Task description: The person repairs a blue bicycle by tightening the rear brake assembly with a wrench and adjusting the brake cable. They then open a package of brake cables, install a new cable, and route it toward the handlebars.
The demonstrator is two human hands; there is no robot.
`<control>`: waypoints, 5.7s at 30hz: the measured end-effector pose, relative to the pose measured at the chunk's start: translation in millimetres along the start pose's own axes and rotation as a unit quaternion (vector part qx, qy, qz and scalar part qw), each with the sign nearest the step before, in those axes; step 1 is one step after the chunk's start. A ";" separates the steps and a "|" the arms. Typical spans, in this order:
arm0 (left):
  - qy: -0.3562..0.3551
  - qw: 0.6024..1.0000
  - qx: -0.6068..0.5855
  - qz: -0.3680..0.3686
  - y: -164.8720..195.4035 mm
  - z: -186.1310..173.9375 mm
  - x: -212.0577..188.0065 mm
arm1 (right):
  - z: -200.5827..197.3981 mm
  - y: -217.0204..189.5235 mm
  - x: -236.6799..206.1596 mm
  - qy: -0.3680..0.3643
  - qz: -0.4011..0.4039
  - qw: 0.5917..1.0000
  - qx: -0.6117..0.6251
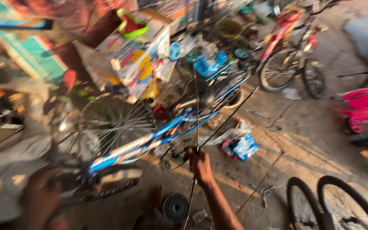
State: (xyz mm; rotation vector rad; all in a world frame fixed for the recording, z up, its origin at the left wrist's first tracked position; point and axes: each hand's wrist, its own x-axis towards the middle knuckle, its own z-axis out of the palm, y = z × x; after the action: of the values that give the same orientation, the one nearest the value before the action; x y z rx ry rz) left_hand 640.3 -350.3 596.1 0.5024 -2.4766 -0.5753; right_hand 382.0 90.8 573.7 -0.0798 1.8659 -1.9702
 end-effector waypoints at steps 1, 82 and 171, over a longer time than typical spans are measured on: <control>-0.009 1.000 0.008 -0.002 5.8 4.3 -2.7 | 6.3 2.6 -1.8 0.009 0.021 1.000 0.013; -0.278 0.910 -0.307 0.000 56.7 -89.7 -66.6 | 328.3 -78.6 -196.1 -0.172 -0.185 0.968 -0.012; -0.296 0.692 -0.589 -0.295 -214.2 -87.3 163.3 | 635.7 41.0 -54.9 0.035 0.062 0.984 0.164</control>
State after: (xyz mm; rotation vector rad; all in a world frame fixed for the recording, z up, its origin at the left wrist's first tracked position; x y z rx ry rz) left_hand 611.7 -630.5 625.3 0.5716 -1.7253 -2.6532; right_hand 649.5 -488.9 608.5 0.2008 1.5204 -2.1863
